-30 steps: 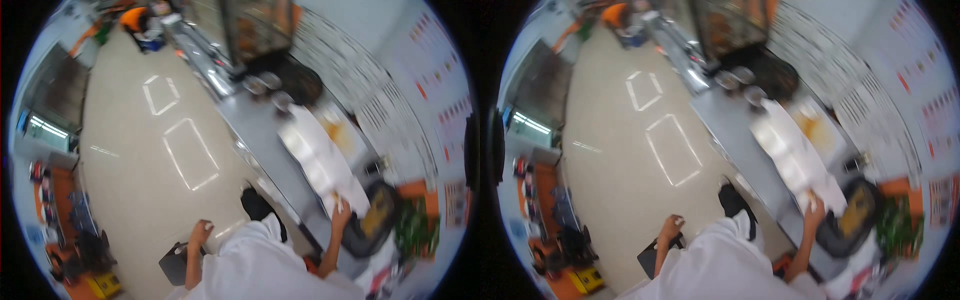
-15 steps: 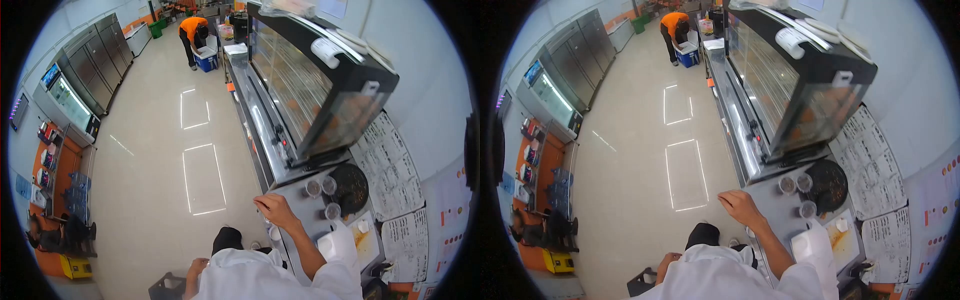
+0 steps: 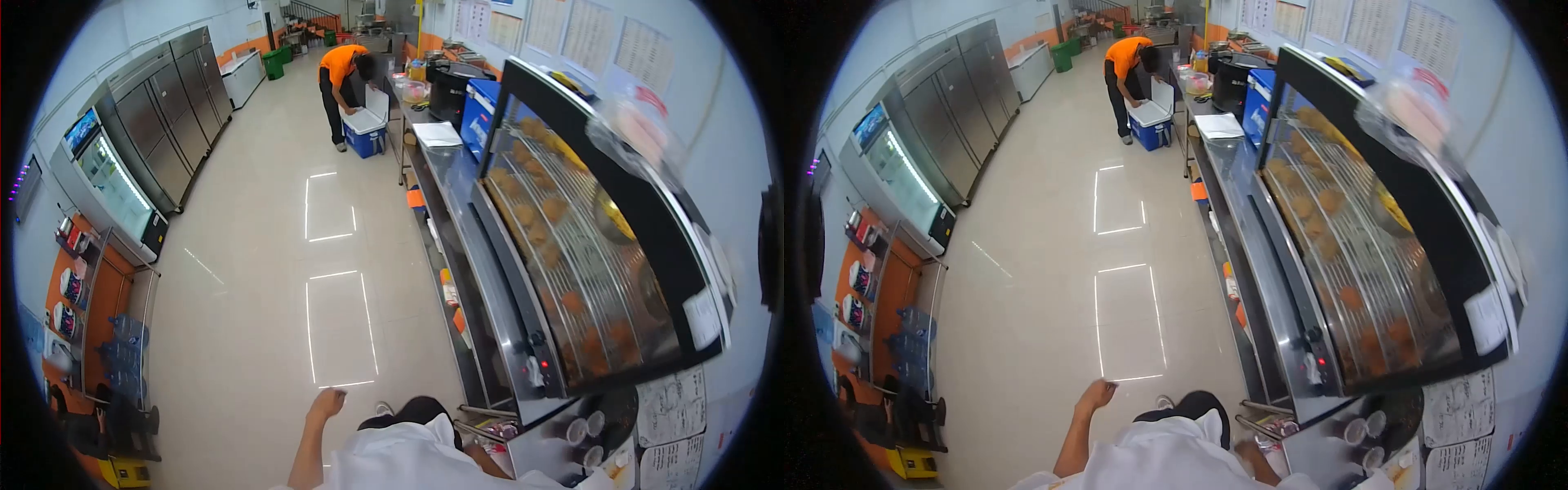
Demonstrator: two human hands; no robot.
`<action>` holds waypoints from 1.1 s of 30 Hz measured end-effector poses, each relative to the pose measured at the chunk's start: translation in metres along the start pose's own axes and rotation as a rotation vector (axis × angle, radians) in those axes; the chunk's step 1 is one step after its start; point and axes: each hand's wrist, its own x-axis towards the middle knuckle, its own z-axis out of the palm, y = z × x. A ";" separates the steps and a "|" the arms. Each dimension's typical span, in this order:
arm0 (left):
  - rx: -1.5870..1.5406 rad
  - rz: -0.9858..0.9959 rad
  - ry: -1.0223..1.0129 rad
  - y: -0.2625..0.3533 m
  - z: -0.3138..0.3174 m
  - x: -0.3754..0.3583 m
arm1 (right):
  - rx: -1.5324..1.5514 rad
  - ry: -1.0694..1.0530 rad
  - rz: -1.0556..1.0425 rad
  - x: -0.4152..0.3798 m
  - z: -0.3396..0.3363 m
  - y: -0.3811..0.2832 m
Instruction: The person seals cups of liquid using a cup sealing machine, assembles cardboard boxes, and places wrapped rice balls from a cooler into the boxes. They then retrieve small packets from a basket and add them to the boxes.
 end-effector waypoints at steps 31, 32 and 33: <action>-0.497 -0.636 -0.194 -0.272 -0.390 0.714 | 0.900 0.878 0.240 0.864 -1.081 0.114; -0.439 -0.599 -0.202 -0.286 -0.428 0.764 | 0.788 0.894 0.260 0.883 -1.047 0.119; -0.364 -0.544 -0.195 -0.298 -0.468 0.821 | 0.502 0.739 0.286 0.901 -1.001 0.136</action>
